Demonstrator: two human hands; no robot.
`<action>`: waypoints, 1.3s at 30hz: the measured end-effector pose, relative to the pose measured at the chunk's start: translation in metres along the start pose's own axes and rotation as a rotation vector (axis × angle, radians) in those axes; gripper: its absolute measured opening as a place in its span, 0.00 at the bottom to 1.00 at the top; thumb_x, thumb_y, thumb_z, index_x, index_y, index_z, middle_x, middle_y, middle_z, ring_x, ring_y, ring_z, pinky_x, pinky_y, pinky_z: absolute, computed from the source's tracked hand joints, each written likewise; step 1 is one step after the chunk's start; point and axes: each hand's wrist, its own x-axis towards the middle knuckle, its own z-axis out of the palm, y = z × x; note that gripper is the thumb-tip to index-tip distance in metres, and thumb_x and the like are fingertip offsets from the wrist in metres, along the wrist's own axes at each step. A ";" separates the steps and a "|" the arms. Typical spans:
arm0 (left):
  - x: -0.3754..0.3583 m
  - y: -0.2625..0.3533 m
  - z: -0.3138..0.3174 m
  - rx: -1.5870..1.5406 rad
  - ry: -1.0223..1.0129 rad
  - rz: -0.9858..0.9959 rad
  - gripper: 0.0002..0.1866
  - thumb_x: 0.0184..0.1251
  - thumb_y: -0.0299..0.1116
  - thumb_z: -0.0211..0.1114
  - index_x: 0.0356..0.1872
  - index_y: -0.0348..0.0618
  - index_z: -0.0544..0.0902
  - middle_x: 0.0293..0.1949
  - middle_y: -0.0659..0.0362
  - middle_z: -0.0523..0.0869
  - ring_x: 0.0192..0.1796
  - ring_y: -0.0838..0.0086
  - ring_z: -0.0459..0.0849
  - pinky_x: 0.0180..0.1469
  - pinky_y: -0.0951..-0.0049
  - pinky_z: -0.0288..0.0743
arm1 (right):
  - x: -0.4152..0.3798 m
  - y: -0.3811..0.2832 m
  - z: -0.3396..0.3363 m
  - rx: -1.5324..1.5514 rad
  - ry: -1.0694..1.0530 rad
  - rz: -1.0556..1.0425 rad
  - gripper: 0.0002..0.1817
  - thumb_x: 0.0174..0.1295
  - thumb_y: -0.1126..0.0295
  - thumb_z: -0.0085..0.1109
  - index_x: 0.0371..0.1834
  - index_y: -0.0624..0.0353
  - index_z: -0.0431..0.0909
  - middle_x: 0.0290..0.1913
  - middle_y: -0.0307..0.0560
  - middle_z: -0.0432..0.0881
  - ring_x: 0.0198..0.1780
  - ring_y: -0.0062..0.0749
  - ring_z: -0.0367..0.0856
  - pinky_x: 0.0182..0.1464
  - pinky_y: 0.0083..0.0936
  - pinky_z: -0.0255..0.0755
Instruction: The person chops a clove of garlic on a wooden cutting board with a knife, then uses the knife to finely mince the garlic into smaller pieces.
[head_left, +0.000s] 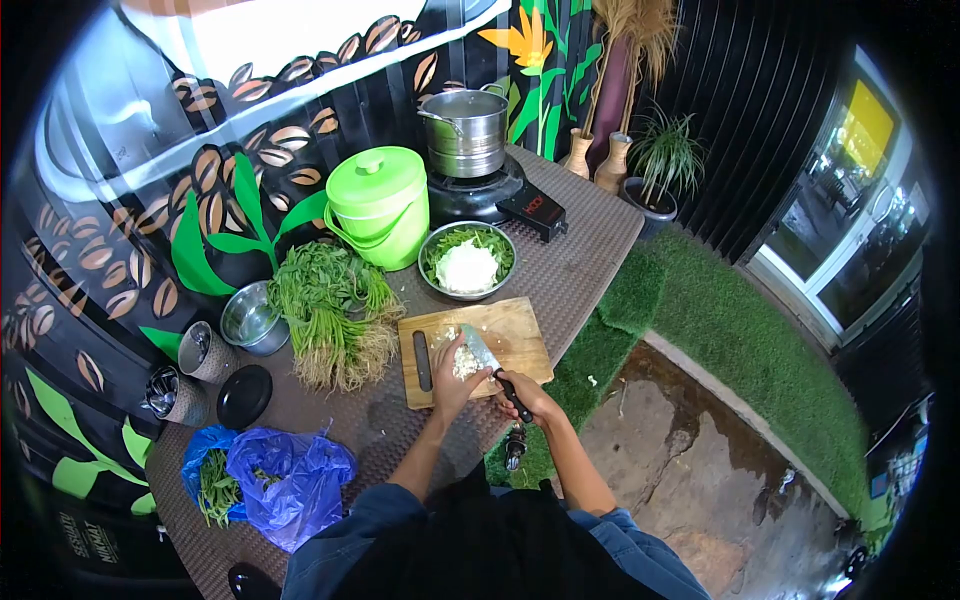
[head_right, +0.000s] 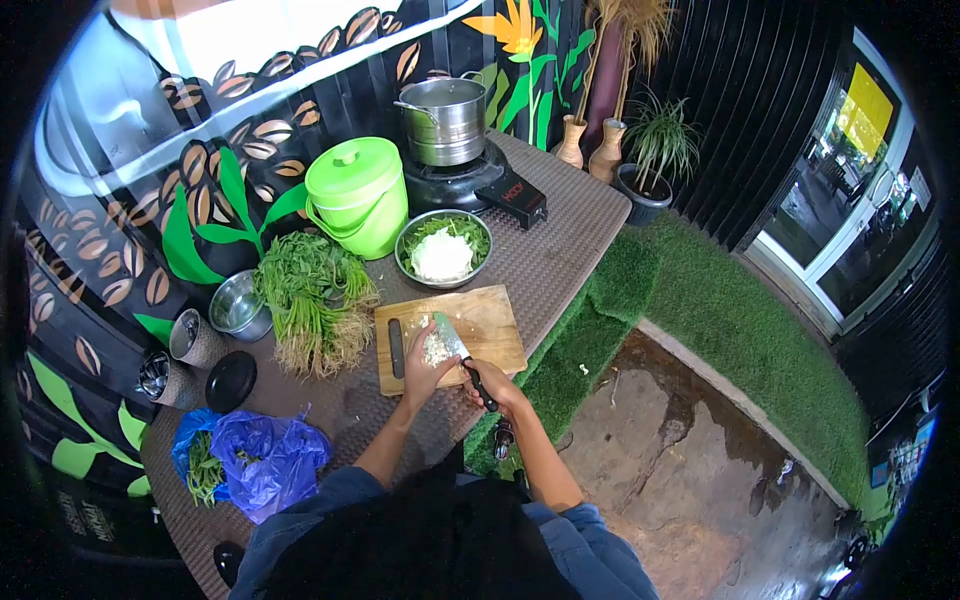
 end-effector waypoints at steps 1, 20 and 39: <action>0.000 -0.004 0.002 -0.024 0.008 -0.032 0.38 0.44 0.35 0.79 0.60 0.39 0.73 0.59 0.49 0.75 0.64 0.58 0.69 0.66 0.61 0.60 | -0.003 -0.002 0.002 0.018 -0.012 0.025 0.17 0.72 0.58 0.35 0.29 0.56 0.65 0.13 0.36 0.64 0.10 0.20 0.62 0.12 0.19 0.57; 0.040 -0.043 0.020 -0.130 0.208 -0.256 0.27 0.52 0.33 0.75 0.53 0.34 0.79 0.55 0.48 0.79 0.59 0.64 0.76 0.63 0.70 0.65 | -0.041 -0.009 0.002 0.061 -0.037 0.014 0.14 0.72 0.61 0.35 0.31 0.56 0.62 0.11 0.35 0.61 0.08 0.19 0.57 0.10 0.16 0.52; 0.035 -0.025 0.009 0.232 0.093 -0.002 0.17 0.55 0.40 0.72 0.40 0.38 0.86 0.36 0.54 0.87 0.40 0.69 0.84 0.47 0.71 0.74 | -0.042 0.009 0.002 -0.172 0.074 -0.083 0.14 0.73 0.61 0.36 0.30 0.57 0.62 0.12 0.37 0.64 0.09 0.20 0.60 0.09 0.17 0.54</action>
